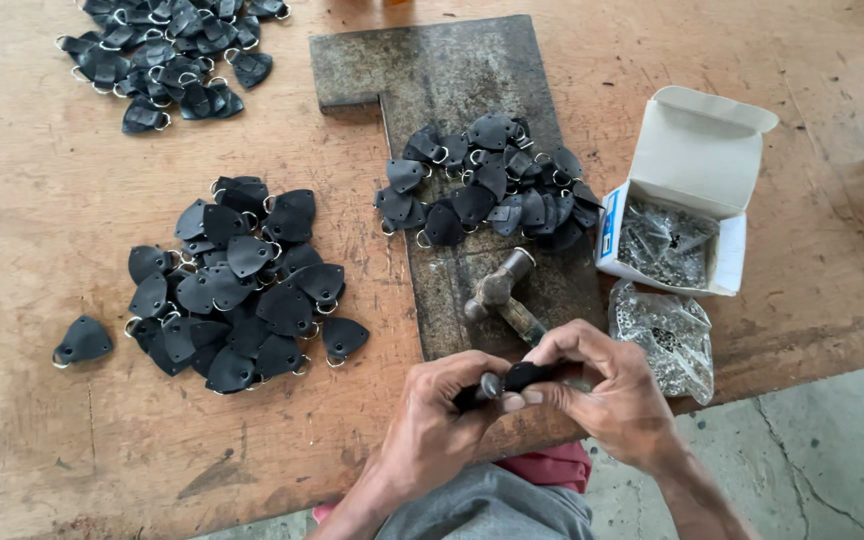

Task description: The person sits at a workbench assembling leather key fobs. They pick up a black leather teardrop piece, take a metal rivet from a box, set it on a metal punch block, and hammer the rivet to attach the split ring, placing the finished fob on a pile.

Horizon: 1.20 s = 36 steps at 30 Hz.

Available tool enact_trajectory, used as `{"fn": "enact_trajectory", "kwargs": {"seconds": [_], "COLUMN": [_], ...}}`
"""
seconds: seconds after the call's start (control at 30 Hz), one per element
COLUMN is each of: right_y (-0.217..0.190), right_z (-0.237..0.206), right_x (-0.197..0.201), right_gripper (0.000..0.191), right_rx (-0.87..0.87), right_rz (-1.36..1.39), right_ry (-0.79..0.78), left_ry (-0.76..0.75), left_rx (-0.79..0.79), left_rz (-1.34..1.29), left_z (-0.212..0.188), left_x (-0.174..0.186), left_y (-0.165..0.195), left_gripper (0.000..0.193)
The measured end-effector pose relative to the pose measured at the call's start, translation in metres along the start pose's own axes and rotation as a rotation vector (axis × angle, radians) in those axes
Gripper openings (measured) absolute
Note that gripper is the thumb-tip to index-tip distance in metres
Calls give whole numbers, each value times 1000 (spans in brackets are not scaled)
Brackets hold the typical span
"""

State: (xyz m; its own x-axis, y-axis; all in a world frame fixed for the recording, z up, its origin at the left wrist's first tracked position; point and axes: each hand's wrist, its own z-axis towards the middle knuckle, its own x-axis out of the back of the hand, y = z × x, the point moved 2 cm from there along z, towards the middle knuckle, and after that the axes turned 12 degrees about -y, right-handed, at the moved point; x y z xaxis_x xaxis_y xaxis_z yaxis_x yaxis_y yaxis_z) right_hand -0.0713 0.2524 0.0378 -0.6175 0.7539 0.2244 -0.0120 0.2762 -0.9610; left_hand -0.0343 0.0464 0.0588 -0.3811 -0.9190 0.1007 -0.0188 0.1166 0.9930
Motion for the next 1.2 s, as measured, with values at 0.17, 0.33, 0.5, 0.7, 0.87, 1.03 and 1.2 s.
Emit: {"fn": "enact_trajectory", "kwargs": {"seconds": [0.17, 0.33, 0.5, 0.7, 0.87, 1.03, 1.2], "right_y": [-16, -28, -37, -45, -44, -36, -31], "right_z": [5, 18, 47, 76, 67, 65, 63], "right_x": [-5, -12, -16, -25, -25, -27, -28], "right_gripper": [24, 18, 16, 25, 52, 63, 73], "right_rx": [-6, 62, 145, 232, 263, 242, 263], "right_rz": [-92, -304, -474, -678, -848, -884, -845], "right_ry": [-33, -58, -86, -127, -167, -175, -186], "left_ry": [93, 108, 199, 428, 406, 360, 391], "left_rx": [-140, -17, 116, 263, 46, -52, 3], "left_rz": [171, 133, 69, -683, -1205, -1262, -1119], "left_z": [-9, -14, -23, -38, -52, -46, -44], "left_x": [-3, -5, 9, 38, 48, 45, 44], "left_y": [-9, -18, -32, -56, -57, -61, -64], "left_gripper": [22, 17, 25, 24, 29, 21, 22]}}
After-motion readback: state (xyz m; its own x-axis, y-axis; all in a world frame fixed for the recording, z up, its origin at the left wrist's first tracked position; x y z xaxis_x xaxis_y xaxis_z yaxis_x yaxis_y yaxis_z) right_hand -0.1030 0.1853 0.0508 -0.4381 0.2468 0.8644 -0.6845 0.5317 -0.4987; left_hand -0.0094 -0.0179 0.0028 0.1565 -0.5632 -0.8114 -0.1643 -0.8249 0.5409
